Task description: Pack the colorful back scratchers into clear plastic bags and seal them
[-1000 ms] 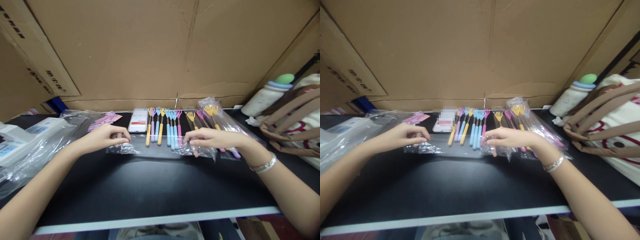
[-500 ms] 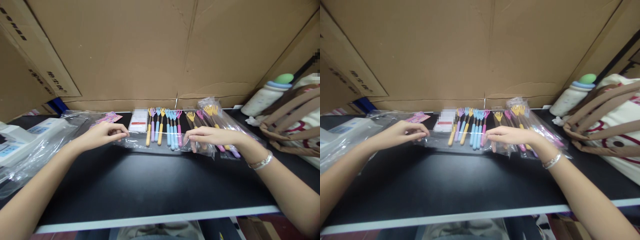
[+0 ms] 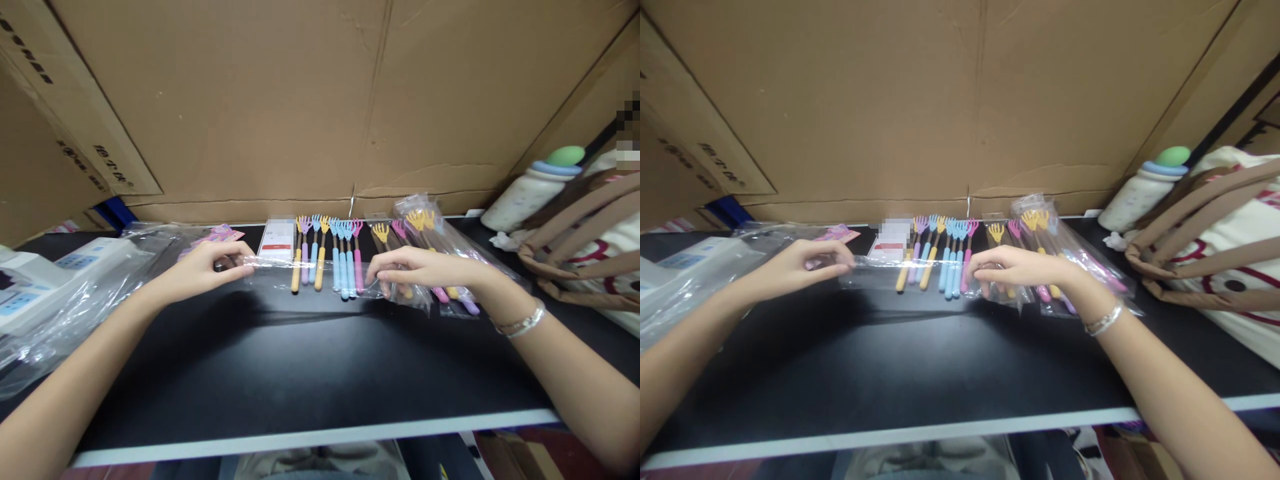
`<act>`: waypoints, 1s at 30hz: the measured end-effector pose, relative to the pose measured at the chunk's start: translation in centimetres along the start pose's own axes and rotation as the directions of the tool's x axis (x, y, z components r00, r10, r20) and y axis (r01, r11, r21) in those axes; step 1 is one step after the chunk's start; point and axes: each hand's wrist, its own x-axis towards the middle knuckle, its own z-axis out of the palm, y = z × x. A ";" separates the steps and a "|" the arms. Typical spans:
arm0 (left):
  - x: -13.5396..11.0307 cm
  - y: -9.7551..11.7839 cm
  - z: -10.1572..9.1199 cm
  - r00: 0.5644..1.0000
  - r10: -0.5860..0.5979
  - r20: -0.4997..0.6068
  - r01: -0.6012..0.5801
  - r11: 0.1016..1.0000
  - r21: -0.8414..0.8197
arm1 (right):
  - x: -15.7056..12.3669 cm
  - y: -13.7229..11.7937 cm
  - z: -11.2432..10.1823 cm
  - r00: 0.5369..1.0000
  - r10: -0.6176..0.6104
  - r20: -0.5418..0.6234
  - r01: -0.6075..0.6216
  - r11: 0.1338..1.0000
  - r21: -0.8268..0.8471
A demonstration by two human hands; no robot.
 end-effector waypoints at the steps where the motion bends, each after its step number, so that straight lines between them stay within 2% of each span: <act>1: 0.0 0.1 0.0 1.000 -0.001 0.004 0.001 1.000 -0.013 | 0.0 0.0 0.0 1.000 -0.002 -0.010 0.002 1.000 0.003; 8: -0.3 -0.3 -0.1 0.999 -0.024 0.033 0.026 0.998 -0.058 | 0.2 0.3 -0.2 0.990 -0.093 -0.107 0.093 0.996 -0.002; 14: -0.3 -0.7 -0.3 0.997 -0.043 -0.069 0.040 0.998 -0.040 | 0.1 0.1 -0.3 0.973 -0.078 -0.218 0.093 0.994 0.058; 18: -0.3 -0.3 -0.4 0.972 -0.103 -0.209 0.084 0.992 -0.095 | 0.3 0.3 -0.4 0.934 -0.080 -0.348 0.097 0.995 0.032; 21: -0.4 0.1 -0.5 0.924 -0.163 -0.346 0.106 0.978 -0.177 | 0.5 0.8 -0.6 0.848 -0.095 -0.522 0.130 0.991 0.031; 23: -0.5 0.2 -0.4 0.859 -0.203 -0.471 0.119 0.972 -0.203 | 0.6 1.3 -0.8 0.761 -0.072 -0.645 0.125 0.991 0.037; 25: -0.7 0.4 -0.2 0.774 -0.199 -0.601 0.118 0.978 -0.171 | 0.7 1.8 -1.0 0.666 -0.055 -0.744 0.081 0.997 -0.002; 26: -0.8 0.4 0.0 0.734 -0.177 -0.656 0.113 0.984 -0.139 | 0.7 2.0 -1.1 0.622 -0.061 -0.781 0.038 0.998 -0.047; 28: -1.1 0.6 0.4 0.686 -0.097 -0.721 0.108 0.994 -0.030 | 0.7 2.4 -1.1 0.560 -0.094 -0.823 -0.107 0.977 -0.184; 29: -1.2 0.7 0.6 0.679 -0.032 -0.734 0.107 0.993 0.056 | 0.8 2.5 -1.0 0.545 -0.117 -0.830 -0.205 0.941 -0.268; 30: -1.3 0.8 0.9 0.689 0.052 -0.723 0.101 0.981 0.166 | 0.8 2.7 -0.9 0.545 -0.141 -0.827 -0.308 0.883 -0.353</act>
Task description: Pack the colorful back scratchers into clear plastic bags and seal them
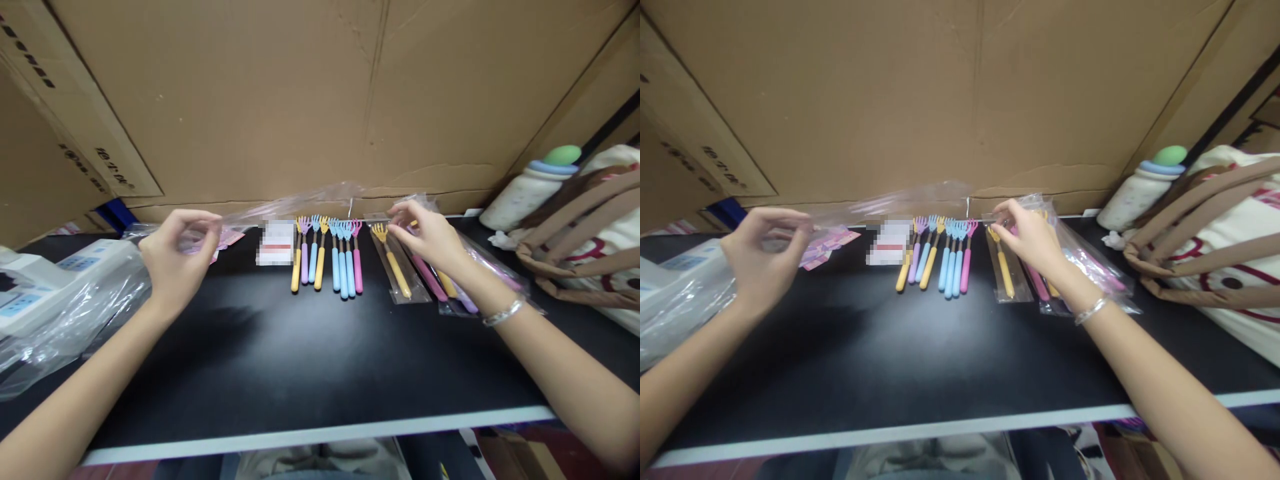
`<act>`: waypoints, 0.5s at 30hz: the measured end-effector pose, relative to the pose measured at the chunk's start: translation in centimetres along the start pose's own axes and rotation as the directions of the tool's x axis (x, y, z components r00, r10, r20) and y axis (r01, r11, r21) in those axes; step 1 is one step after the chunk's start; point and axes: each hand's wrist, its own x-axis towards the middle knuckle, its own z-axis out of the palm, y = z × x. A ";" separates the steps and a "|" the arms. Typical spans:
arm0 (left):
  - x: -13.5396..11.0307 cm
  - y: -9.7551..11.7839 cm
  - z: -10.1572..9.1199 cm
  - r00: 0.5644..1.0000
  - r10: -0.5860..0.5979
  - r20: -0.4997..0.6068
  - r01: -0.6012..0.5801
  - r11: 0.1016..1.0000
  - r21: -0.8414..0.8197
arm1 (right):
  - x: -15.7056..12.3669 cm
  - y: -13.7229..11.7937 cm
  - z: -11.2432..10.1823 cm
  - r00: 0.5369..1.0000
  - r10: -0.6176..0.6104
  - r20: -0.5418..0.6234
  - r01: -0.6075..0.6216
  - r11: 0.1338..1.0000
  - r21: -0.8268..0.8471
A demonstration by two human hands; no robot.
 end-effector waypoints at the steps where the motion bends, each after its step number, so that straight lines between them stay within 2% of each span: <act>1: -0.2 0.2 0.1 0.994 0.107 0.014 -0.108 0.991 0.077 | -0.1 0.0 0.2 1.000 -0.027 0.007 0.028 0.990 -0.138; 2: -0.5 0.3 0.3 0.974 0.225 0.040 -0.229 0.962 0.149 | -0.3 -0.1 0.3 0.998 -0.059 0.029 0.064 0.966 -0.250; 4: -1.0 0.8 0.8 0.893 0.433 0.123 -0.450 0.865 0.222 | -0.5 -0.2 0.8 0.986 -0.124 0.108 0.155 0.918 -0.365; 7: -1.8 1.9 1.8 0.757 0.599 0.261 -0.646 0.745 0.164 | -0.9 -0.6 1.5 0.947 -0.215 0.239 0.291 0.889 -0.354; 9: -2.4 2.8 2.3 0.675 0.650 0.349 -0.715 0.693 0.092 | -1.1 -0.9 2.0 0.914 -0.268 0.304 0.362 0.877 -0.317; 11: -2.8 3.6 2.8 0.615 0.682 0.397 -0.748 0.664 0.020 | -1.3 -1.2 2.4 0.886 -0.304 0.351 0.407 0.872 -0.272; 13: -3.1 4.0 3.0 0.575 0.704 0.416 -0.765 0.643 -0.030 | -1.4 -1.4 2.7 0.870 -0.321 0.375 0.425 0.873 -0.240; 15: -3.2 4.1 3.3 0.555 0.718 0.420 -0.776 0.628 -0.049 | -1.5 -1.6 2.9 0.864 -0.327 0.383 0.431 0.873 -0.229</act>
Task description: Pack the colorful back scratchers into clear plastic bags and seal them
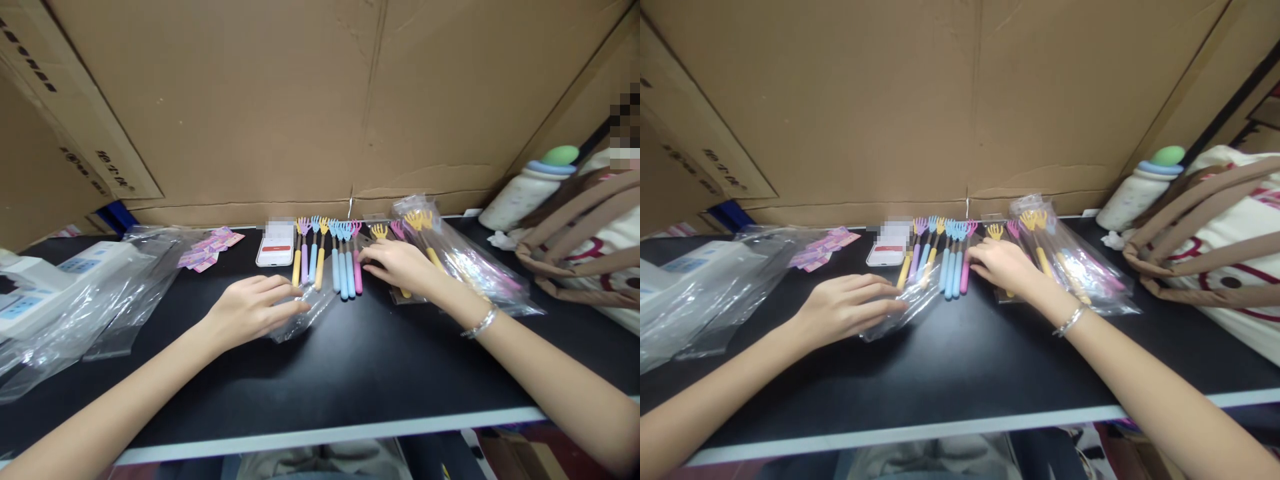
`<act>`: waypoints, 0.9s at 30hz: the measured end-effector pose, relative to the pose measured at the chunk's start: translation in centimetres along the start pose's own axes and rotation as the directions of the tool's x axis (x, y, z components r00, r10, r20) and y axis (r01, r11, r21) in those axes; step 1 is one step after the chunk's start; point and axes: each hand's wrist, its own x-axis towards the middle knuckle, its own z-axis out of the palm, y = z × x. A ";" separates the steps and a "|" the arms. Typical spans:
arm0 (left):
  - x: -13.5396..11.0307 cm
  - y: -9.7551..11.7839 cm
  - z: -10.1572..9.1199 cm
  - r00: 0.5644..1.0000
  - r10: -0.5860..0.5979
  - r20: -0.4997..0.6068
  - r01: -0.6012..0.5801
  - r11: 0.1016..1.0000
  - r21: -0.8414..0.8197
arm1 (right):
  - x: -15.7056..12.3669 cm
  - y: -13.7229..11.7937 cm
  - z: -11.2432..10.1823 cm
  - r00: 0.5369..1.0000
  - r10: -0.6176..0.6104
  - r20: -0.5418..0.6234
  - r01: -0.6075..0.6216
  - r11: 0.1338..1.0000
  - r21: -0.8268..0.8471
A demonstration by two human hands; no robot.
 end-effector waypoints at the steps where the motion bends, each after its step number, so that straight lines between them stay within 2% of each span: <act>1: 0.0 0.0 0.1 1.000 0.004 0.001 -0.004 1.000 0.001 | 0.0 -0.1 0.0 1.000 -0.002 0.000 0.002 1.000 0.000; 9: -0.1 -0.2 0.1 1.000 0.015 0.008 -0.015 1.000 0.021 | -0.1 -0.5 0.0 0.998 -0.057 -0.018 0.058 0.998 0.029; 14: -0.1 0.0 -0.1 0.999 0.021 -0.048 -0.019 0.999 0.043 | -0.1 -1.0 -0.3 0.997 -0.078 -0.019 0.077 0.996 -0.034; 21: -0.1 0.5 0.8 1.000 0.007 -0.005 -0.007 1.000 0.029 | 0.0 -1.2 0.2 0.999 -0.038 0.007 0.038 0.999 -0.007; 27: 0.1 1.4 2.0 0.999 -0.029 0.035 0.030 0.999 -0.027 | 0.0 -2.6 0.4 0.996 0.090 0.016 -0.090 0.995 -0.031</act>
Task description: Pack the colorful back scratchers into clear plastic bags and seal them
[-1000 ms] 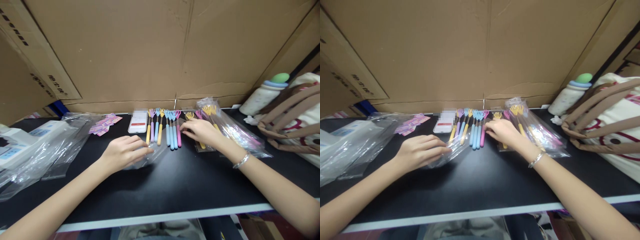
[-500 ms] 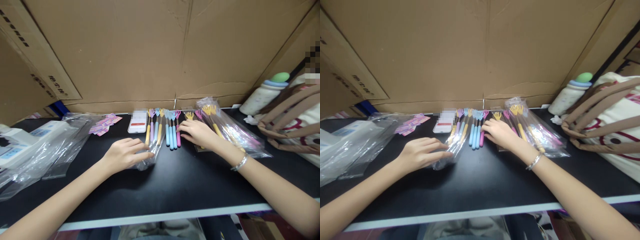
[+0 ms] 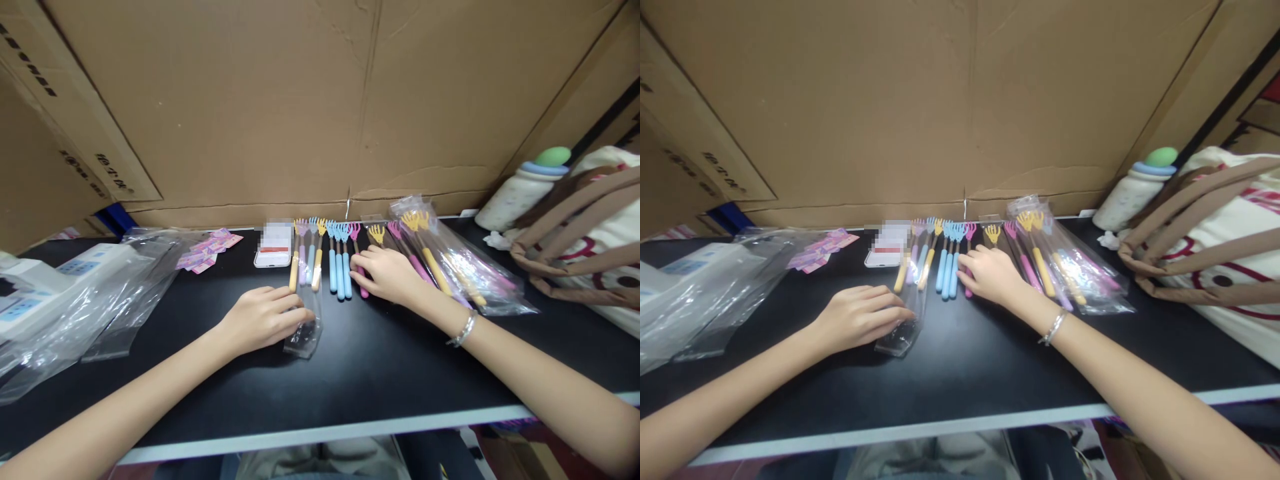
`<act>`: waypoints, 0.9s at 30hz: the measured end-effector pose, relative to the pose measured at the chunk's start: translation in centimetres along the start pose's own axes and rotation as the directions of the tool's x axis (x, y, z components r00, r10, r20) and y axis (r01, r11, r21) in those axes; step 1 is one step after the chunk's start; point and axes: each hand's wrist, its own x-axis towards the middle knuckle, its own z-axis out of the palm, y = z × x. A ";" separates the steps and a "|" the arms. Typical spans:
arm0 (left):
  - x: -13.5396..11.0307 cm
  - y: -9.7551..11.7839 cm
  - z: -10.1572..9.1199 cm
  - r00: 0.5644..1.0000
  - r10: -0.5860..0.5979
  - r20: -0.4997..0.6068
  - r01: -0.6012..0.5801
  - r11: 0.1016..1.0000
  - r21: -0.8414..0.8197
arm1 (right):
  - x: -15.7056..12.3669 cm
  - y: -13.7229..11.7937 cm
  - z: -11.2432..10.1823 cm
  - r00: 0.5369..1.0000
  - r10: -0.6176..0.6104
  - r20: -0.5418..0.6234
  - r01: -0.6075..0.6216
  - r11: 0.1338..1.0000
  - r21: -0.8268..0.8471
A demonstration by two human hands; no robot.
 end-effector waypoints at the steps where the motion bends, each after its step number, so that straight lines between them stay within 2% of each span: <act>1: 0.0 0.0 0.0 1.000 -0.011 0.004 0.011 1.000 -0.004 | 0.0 -0.1 0.0 1.000 0.022 0.013 -0.022 1.000 0.004; 7: 0.3 -0.1 -0.1 0.999 -0.042 -0.007 0.042 0.999 -0.020 | 0.0 0.0 -0.1 0.984 0.132 0.123 -0.137 0.990 0.035; 13: 0.9 -0.6 -0.2 0.998 -0.034 -0.056 0.036 0.999 0.030 | -0.1 0.3 -0.4 0.963 0.242 0.118 -0.245 0.969 0.017; 20: 2.0 -1.6 -0.5 0.996 -0.046 -0.070 0.048 0.999 0.026 | -0.2 1.5 -2.6 0.908 0.387 0.163 -0.399 0.915 0.051; 23: 2.6 -1.8 0.0 0.992 -0.063 -0.106 0.063 0.998 -0.005 | -0.3 2.3 -3.4 0.902 0.394 0.176 -0.417 0.902 0.115; 27: 3.7 -1.5 1.1 0.992 -0.017 -0.124 0.017 1.000 -0.004 | -0.4 2.6 -3.4 0.907 0.405 0.114 -0.416 0.905 0.095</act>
